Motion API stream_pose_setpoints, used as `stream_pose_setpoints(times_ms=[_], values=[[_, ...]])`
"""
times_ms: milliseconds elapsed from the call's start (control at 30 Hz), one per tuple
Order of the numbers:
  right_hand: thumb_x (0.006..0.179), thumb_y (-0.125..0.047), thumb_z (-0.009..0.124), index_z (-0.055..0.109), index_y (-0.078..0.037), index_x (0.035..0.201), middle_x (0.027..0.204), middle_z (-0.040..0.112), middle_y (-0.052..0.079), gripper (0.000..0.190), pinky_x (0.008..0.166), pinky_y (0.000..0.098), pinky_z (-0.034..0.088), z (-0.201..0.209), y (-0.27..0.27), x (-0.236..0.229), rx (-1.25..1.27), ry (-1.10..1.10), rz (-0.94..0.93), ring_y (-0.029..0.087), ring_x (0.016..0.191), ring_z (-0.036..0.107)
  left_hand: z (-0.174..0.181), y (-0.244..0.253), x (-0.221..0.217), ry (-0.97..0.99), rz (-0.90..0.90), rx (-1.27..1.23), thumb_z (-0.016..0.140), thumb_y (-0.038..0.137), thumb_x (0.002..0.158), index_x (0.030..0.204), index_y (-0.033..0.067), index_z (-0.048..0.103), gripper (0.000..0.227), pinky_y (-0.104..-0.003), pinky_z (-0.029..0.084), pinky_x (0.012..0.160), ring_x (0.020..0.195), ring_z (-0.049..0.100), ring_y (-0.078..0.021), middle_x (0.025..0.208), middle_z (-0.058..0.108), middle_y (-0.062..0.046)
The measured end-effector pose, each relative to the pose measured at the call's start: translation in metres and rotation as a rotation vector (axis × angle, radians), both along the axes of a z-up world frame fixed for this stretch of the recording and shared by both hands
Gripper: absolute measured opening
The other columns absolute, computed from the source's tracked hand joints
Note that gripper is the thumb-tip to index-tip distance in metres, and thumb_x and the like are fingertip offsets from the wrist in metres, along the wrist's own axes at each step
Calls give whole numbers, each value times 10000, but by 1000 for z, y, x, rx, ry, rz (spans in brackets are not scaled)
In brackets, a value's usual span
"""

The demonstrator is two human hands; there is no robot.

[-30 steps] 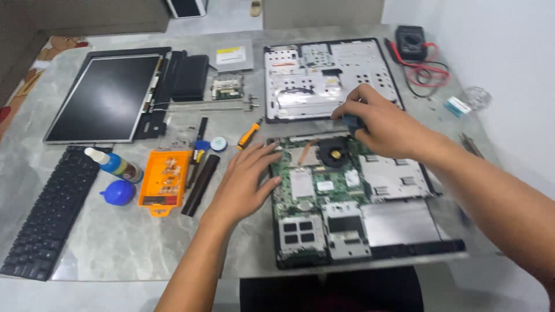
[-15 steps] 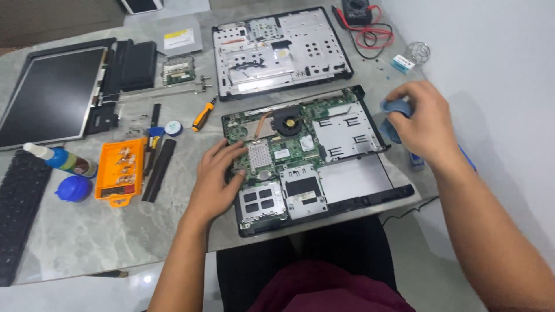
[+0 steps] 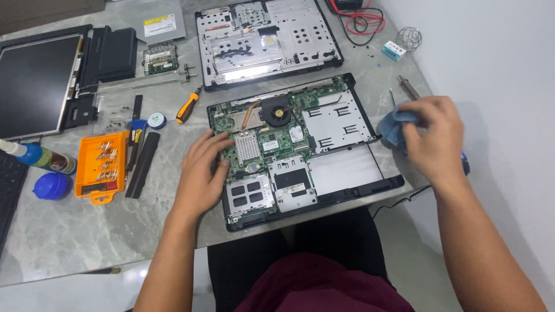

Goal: The person removes the top cover of a laptop and then takes out the hard drive, wiping it with a cloth. They proceed to unscrew and remove the cooling fan and a small circuit board from the motherboard using a screwdriver.

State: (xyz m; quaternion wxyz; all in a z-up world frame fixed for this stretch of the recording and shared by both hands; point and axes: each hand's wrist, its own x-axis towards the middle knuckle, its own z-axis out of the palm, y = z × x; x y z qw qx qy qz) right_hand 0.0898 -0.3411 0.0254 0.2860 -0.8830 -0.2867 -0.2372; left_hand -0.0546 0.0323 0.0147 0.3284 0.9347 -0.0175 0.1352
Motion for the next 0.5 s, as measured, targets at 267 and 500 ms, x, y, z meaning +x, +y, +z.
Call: stream_pose_setpoints(times_ms=[267, 500], values=[[801, 82, 677, 505, -13, 938, 1025, 652, 196, 240, 774, 308, 580, 39, 78, -86, 658, 385, 153, 257, 921, 679, 28, -57, -24, -372, -187, -291, 725, 77, 834, 1240, 102, 541, 447, -432, 443, 1083, 1220, 577, -285, 1293, 586, -126], [797, 64, 674, 597, -3, 989, 989, 596, 98, 217, 926, 292, 532, 40, 129, -115, 775, 814, 602, 189, 991, 623, 19, -69, -34, -392, -218, -337, 576, 18, 954, 1244, 145, 569, 317, -390, 506, 972, 1120, 612, -295, 1230, 571, -122]])
